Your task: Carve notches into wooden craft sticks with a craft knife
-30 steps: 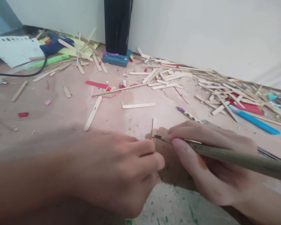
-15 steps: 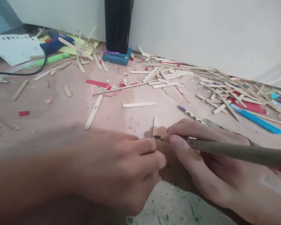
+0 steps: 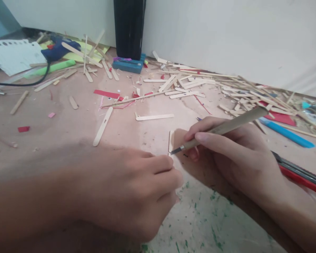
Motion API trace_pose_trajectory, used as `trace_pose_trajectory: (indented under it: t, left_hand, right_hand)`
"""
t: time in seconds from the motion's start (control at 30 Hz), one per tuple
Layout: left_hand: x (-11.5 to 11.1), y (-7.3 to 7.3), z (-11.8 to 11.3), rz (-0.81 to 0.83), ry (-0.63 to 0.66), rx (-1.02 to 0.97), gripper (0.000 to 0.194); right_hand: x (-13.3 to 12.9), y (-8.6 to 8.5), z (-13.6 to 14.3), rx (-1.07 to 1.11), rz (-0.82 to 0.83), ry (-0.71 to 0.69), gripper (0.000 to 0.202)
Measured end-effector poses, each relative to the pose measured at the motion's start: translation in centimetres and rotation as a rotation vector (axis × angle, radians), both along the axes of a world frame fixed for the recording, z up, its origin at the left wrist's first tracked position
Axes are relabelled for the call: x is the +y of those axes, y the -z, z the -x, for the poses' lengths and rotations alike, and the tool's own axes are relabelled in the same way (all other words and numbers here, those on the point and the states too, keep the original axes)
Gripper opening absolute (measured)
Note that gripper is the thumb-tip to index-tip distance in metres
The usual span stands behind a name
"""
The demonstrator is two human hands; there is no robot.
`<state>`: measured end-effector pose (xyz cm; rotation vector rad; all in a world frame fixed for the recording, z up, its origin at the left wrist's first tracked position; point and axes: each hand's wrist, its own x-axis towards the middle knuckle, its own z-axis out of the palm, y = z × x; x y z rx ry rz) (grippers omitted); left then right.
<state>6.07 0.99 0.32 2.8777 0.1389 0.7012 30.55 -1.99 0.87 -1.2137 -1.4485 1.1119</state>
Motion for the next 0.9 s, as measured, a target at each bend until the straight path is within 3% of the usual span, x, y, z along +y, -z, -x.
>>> trace_pose_trajectory:
  t: [0.13, 0.37, 0.57, 0.67, 0.9]
  left_hand:
    - [0.1, -0.1, 0.0, 0.014, 0.072, 0.001, 0.028]
    - [0.5, 0.1, 0.2, -0.001, 0.063, 0.007, 0.037]
    - [1.1, 0.5, -0.2, 0.068, -0.155, -0.025, 0.017]
    - [1.0, 0.4, -0.4, 0.126, -0.264, 0.009, 0.020]
    - [1.3, 0.5, -0.2, 0.192, -0.372, -0.020, 0.023]
  right_hand:
    - [0.2, -0.2, 0.3, 0.078, 0.091, -0.007, 0.011]
    - [0.3, -0.5, 0.8, 0.214, 0.126, 0.150, 0.014]
    - [0.3, -0.2, 0.9, 0.220, 0.109, 0.210, 0.019]
    - [0.2, -0.1, 0.8, 0.234, 0.096, 0.189, 0.014]
    - [0.1, 0.1, 0.7, 0.225, 0.057, 0.246, 0.017]
